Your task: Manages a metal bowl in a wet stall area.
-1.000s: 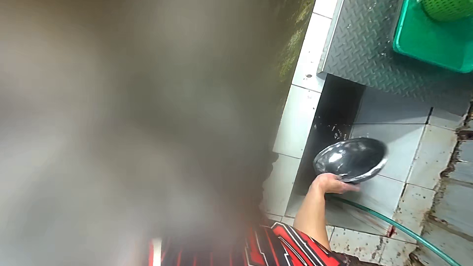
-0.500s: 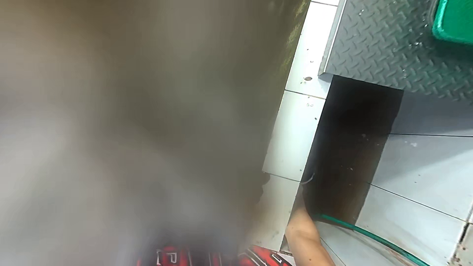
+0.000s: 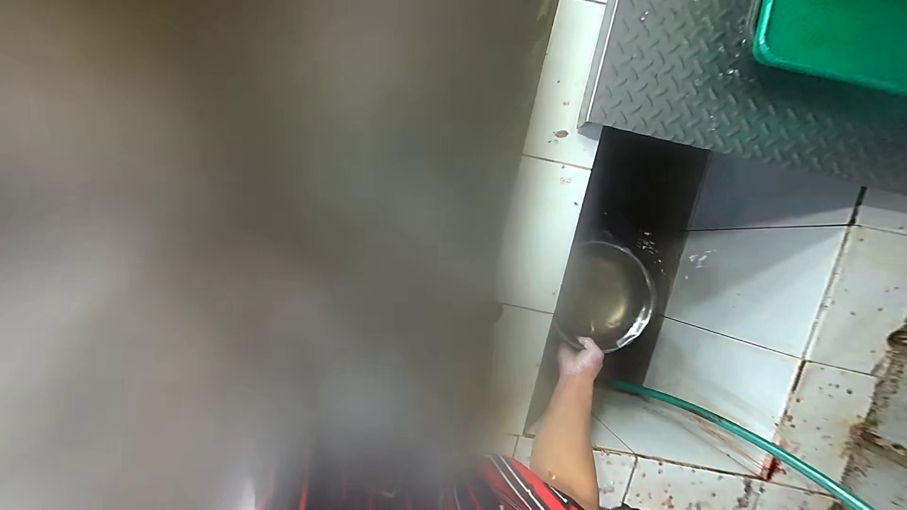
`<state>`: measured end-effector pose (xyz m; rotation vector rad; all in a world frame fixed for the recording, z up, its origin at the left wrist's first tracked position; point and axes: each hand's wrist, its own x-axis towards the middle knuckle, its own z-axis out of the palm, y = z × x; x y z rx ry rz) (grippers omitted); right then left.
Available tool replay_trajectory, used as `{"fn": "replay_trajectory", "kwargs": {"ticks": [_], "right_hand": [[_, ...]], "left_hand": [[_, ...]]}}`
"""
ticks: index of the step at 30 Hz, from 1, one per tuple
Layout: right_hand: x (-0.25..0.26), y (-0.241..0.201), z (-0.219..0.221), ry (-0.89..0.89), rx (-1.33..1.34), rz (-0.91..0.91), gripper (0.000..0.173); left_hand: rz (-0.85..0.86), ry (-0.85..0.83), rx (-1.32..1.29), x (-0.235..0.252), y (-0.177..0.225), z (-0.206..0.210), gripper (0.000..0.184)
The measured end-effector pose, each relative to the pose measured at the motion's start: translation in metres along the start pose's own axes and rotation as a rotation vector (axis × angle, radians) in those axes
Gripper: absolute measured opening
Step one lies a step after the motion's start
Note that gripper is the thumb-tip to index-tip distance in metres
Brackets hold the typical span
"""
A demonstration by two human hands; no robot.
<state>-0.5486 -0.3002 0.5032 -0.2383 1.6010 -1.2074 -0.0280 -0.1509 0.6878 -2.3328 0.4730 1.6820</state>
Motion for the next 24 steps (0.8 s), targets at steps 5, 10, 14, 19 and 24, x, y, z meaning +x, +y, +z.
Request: {"fn": "replay_trajectory", "kwargs": {"ticks": [5,10,14,19,24], "right_hand": [[-0.044,-0.052,0.024,-0.096,0.16,-0.063,0.037],[-0.105,-0.083,0.057,-0.143,0.074,-0.113,0.031],[-0.147,-0.079,0.068,-0.249,0.052,-0.089,0.025],[-0.206,-0.046,0.081,-0.326,-0.104,-0.019,0.022],[-0.232,-0.005,0.083,-0.382,-0.187,0.126,0.021]], "left_hand": [[0.109,0.066,-0.054,-0.02,-0.003,-0.007,0.045],[0.108,0.063,-0.135,-0.006,-0.03,-0.012,0.046],[0.096,0.041,-0.183,0.005,-0.05,-0.015,0.046],[0.087,0.045,-0.246,0.015,-0.073,-0.016,0.044],[0.078,0.042,-0.289,0.018,-0.089,-0.019,0.042]]}}
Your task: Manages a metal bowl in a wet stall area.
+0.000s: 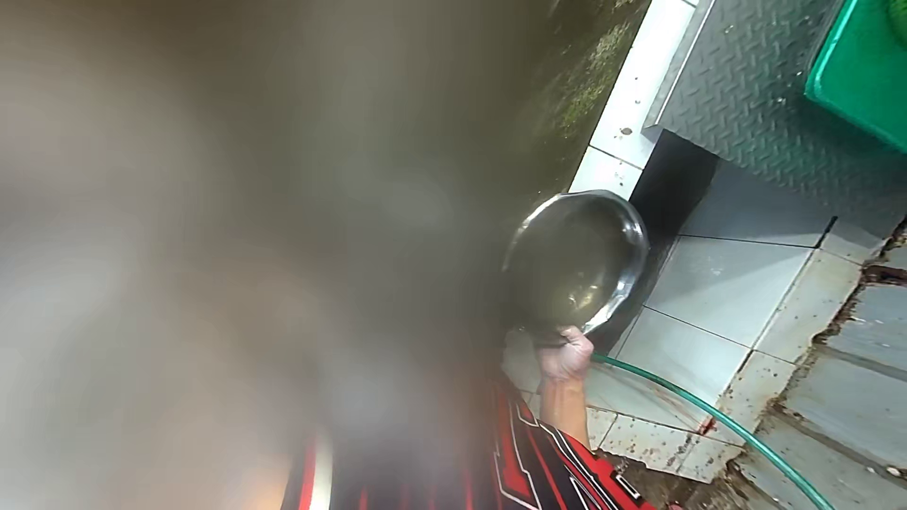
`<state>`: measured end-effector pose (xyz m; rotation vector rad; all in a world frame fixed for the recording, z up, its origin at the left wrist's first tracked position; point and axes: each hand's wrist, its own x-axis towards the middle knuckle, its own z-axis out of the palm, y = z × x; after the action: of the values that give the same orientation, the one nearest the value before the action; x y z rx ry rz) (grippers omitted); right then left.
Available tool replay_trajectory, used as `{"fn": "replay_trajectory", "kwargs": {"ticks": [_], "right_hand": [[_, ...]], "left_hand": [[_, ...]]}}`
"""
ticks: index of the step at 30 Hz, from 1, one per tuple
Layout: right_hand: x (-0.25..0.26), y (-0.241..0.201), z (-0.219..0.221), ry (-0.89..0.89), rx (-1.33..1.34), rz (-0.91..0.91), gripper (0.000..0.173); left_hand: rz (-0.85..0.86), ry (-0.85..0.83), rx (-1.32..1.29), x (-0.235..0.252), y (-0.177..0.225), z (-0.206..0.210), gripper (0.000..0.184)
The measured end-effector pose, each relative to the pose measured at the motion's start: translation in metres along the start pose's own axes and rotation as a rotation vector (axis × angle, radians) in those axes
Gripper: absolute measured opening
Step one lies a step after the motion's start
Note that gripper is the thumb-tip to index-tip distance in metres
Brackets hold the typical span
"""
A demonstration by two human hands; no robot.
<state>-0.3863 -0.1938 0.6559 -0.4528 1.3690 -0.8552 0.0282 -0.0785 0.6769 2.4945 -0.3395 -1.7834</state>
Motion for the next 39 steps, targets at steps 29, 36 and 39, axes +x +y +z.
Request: {"fn": "replay_trajectory", "kwargs": {"ticks": [29,36,39], "right_hand": [[0.01,0.039,0.084,0.146,-0.858,-0.773,0.065],[0.014,0.027,0.082,0.045,-0.954,-1.287,0.051],[0.015,0.003,0.062,0.161,-0.919,-1.405,0.05]], "left_hand": [[-0.031,0.038,-0.098,-0.004,-0.041,-0.027,0.041],[-0.076,0.048,-0.127,-0.008,-0.039,-0.03,0.042],[-0.089,0.043,-0.124,-0.014,-0.034,-0.029,0.042]]}}
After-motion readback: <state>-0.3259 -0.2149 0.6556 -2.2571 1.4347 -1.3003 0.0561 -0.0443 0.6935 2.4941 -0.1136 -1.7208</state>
